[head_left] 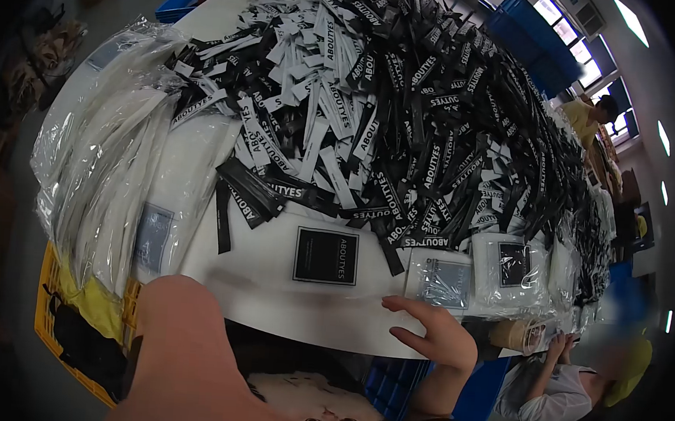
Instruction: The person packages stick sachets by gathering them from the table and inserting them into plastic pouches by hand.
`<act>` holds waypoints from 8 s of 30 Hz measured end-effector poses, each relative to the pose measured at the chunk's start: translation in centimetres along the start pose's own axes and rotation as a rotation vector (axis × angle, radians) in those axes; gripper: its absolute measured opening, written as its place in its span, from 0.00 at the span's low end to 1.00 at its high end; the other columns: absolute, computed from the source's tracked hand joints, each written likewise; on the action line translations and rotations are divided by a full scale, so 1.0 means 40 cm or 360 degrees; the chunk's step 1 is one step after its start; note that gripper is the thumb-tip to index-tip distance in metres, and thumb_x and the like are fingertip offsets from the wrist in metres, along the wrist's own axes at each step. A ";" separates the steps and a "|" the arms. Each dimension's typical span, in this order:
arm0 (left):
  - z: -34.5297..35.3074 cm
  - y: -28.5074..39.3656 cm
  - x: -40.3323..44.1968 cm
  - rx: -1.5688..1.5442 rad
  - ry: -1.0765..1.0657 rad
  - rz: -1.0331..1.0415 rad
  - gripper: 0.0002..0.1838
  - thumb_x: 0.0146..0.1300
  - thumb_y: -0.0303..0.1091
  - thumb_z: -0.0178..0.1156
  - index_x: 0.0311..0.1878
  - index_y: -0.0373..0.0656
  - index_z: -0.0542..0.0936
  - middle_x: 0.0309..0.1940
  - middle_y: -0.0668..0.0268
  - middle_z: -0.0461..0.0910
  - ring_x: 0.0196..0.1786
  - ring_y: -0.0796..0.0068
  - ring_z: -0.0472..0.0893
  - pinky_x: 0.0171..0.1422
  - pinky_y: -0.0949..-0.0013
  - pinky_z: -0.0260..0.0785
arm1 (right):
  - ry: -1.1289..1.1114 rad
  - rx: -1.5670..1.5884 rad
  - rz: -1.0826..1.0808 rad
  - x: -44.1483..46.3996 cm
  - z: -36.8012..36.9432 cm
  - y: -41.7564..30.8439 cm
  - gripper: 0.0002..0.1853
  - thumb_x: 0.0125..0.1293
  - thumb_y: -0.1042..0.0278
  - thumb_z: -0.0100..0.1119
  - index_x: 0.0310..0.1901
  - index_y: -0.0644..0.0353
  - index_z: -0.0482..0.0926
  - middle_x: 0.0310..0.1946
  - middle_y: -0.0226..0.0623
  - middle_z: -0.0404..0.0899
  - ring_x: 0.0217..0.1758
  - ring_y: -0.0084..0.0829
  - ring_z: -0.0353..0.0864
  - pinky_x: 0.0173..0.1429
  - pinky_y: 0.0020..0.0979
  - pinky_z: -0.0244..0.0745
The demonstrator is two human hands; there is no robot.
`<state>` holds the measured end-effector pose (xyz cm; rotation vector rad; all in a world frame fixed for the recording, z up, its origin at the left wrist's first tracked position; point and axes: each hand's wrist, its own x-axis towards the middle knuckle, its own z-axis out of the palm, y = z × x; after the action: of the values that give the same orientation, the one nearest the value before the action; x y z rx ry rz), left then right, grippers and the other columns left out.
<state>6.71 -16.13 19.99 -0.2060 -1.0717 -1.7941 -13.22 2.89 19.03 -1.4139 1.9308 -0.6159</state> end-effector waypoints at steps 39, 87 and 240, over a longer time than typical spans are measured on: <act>-0.015 -0.008 -0.106 0.0189 0.0195 0.1109 0.10 0.54 0.31 0.65 0.34 0.42 0.72 0.36 0.62 0.71 0.31 0.75 0.73 0.30 0.73 0.63 | 0.1243 -0.0656 -0.0190 0.510 0.141 0.086 0.16 0.53 0.73 0.60 0.45 0.67 0.75 0.43 0.46 0.74 0.48 0.45 0.72 0.50 0.38 0.70; -0.069 -0.214 -0.191 0.1661 -0.1274 -0.0609 0.24 0.53 0.22 0.56 0.57 0.36 0.72 0.57 0.51 0.71 0.62 0.55 0.69 0.64 0.60 0.62 | 0.1156 0.1056 0.0490 0.005 0.278 0.107 0.09 0.62 0.67 0.59 0.30 0.65 0.77 0.19 0.32 0.73 0.23 0.14 0.66 0.24 0.24 0.62; -0.118 -0.233 -0.027 0.1979 -0.1436 -0.0580 0.11 0.63 0.37 0.54 0.34 0.38 0.74 0.27 0.55 0.78 0.25 0.53 0.78 0.28 0.58 0.72 | 0.1172 -0.0017 0.0530 0.391 -0.135 0.055 0.29 0.60 0.41 0.53 0.37 0.67 0.77 0.26 0.54 0.79 0.34 0.53 0.79 0.40 0.45 0.73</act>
<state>1.12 -17.85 11.25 -0.0291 -2.7894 -0.9519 -21.76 -11.37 17.49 -0.8846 2.6573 -1.0597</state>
